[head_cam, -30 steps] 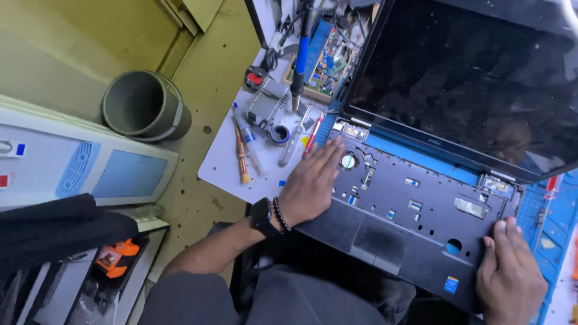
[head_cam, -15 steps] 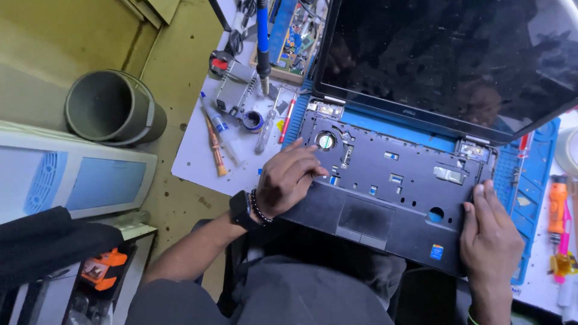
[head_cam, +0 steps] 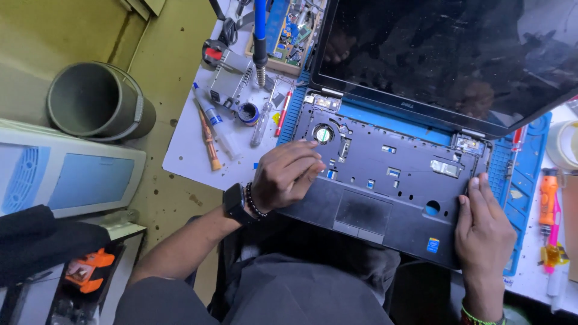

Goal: The person repairs a disassembled laptop by connecting internal ribbon cables to the motherboard. They carefully align and press the connectors into place, then reattach the laptop's bottom casing to complete the assembly.

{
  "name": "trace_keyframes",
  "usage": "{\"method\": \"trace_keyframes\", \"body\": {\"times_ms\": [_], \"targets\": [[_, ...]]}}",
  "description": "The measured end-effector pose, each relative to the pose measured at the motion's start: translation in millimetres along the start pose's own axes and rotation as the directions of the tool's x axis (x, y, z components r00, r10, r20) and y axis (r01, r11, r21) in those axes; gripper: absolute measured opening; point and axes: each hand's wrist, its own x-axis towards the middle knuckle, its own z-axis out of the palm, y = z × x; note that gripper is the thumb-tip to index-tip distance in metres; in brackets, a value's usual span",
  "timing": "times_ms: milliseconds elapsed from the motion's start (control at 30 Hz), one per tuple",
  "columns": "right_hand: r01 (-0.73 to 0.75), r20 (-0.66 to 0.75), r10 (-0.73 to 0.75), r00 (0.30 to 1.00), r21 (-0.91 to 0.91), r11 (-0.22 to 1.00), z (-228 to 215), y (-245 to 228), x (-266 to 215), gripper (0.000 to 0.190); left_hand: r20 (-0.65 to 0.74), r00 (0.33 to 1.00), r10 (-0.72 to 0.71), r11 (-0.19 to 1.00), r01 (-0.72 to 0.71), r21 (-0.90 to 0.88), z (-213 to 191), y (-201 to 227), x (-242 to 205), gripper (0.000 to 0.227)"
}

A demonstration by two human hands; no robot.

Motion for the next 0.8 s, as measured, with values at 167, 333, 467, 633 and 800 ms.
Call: {"method": "trace_keyframes", "body": {"times_ms": [167, 333, 467, 633, 800], "targets": [[-0.011, -0.002, 0.011, 1.0, 0.004, 1.0, -2.8, -2.4, 3.8, 0.041, -0.067, 0.998, -0.021, 0.999, 0.017, -0.051, 10.6, -10.6, -16.0, 0.034], [-0.043, 0.043, 0.042, 0.998, 0.019, 0.999, -4.1, -4.2, 4.3, 0.043, 0.011, 1.0, 0.006, 0.999, -0.006, -0.036, 6.9, -9.2, -10.8, 0.026], [-0.042, 0.034, 0.041, 0.999, 0.014, 0.999, -3.9, -4.6, 3.2, 0.042, 0.028, 0.998, 0.06, 0.991, -0.056, -0.12, -3.4, -4.3, -4.4, 0.014], [-0.015, 0.006, 0.014, 1.0, 0.027, 1.0, -3.0, -4.2, 3.7, 0.041, -0.007, 0.995, 0.102, 0.994, -0.102, -0.036, -3.6, 0.1, -1.1, 0.062], [-0.019, 0.013, 0.019, 1.0, -0.001, 1.0, -0.8, -1.5, 2.7, 0.041, -0.009, 0.993, 0.12, 0.992, -0.12, -0.026, -5.1, 0.5, 0.5, 0.025]]}}
